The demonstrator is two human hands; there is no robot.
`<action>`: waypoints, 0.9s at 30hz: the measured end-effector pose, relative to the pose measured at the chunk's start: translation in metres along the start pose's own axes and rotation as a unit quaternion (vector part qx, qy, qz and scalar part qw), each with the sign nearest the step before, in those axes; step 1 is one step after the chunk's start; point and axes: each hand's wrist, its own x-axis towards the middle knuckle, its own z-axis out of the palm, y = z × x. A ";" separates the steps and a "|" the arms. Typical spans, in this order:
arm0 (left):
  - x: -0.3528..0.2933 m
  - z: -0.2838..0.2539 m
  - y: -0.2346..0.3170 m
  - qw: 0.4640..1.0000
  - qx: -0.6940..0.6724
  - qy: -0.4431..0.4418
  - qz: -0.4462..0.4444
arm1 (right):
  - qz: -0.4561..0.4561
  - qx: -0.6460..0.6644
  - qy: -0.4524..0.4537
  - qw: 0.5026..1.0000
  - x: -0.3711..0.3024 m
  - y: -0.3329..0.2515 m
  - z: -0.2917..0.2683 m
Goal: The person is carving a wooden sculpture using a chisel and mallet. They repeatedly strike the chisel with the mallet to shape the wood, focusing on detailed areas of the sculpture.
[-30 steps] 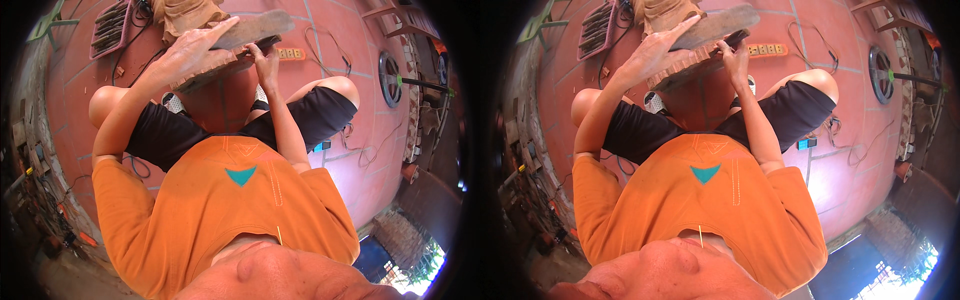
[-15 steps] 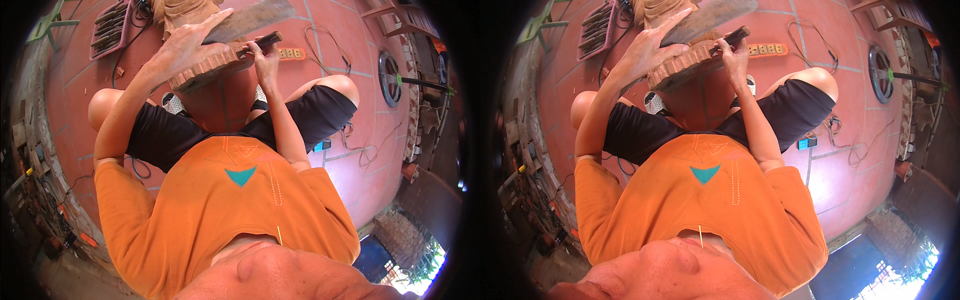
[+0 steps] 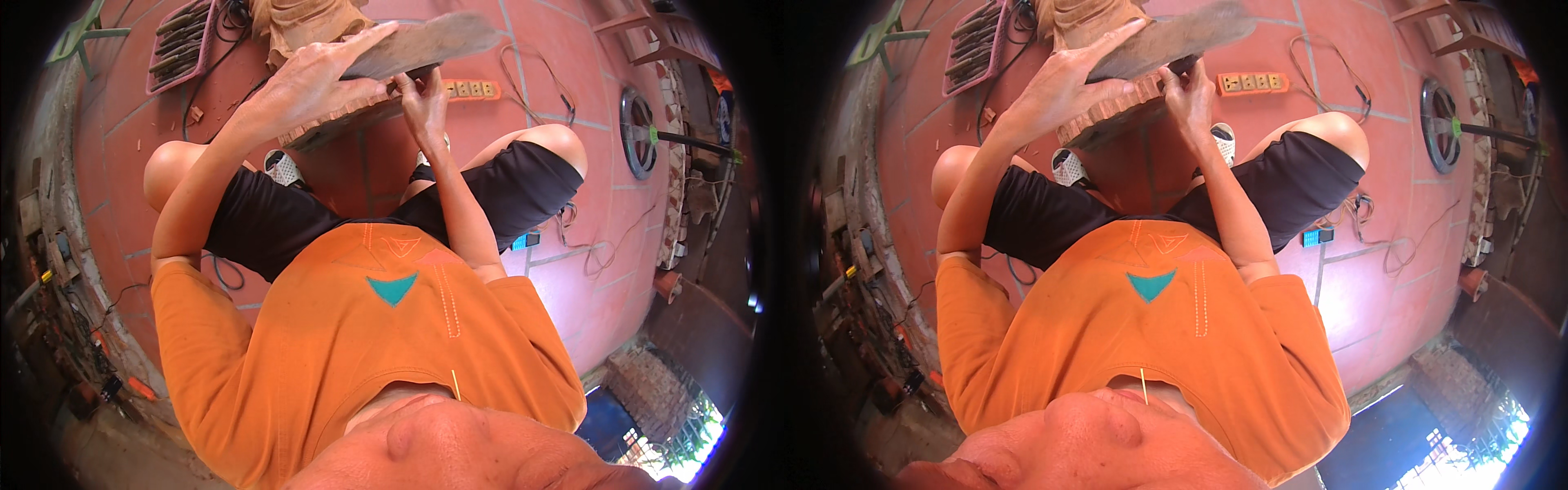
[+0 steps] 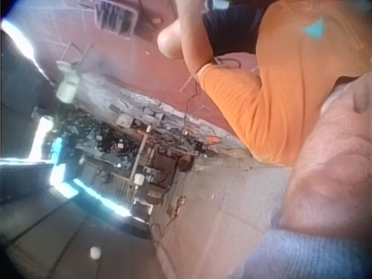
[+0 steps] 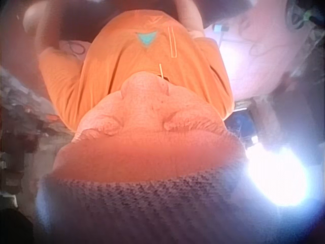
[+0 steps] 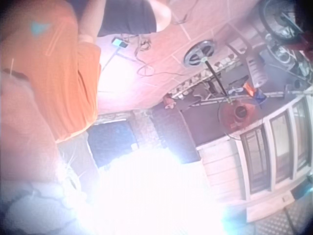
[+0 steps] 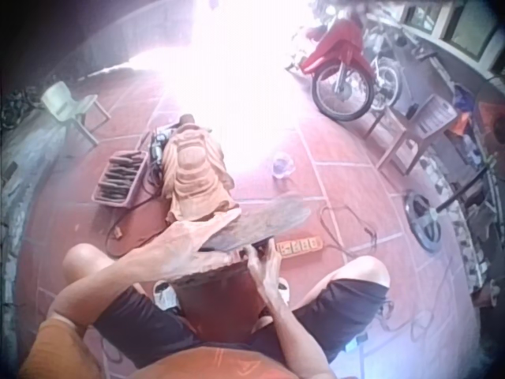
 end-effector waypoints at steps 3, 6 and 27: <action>0.003 0.001 0.007 0.998 -0.056 0.031 0.029 | 0.030 0.069 0.006 0.997 0.000 0.007 -0.004; 0.002 0.011 -0.004 0.999 -0.030 0.010 0.022 | 0.058 0.087 0.008 0.994 0.005 -0.005 -0.005; -0.001 -0.015 -0.017 0.993 -0.069 0.025 -0.096 | 0.137 0.179 0.048 0.973 0.022 -0.006 -0.039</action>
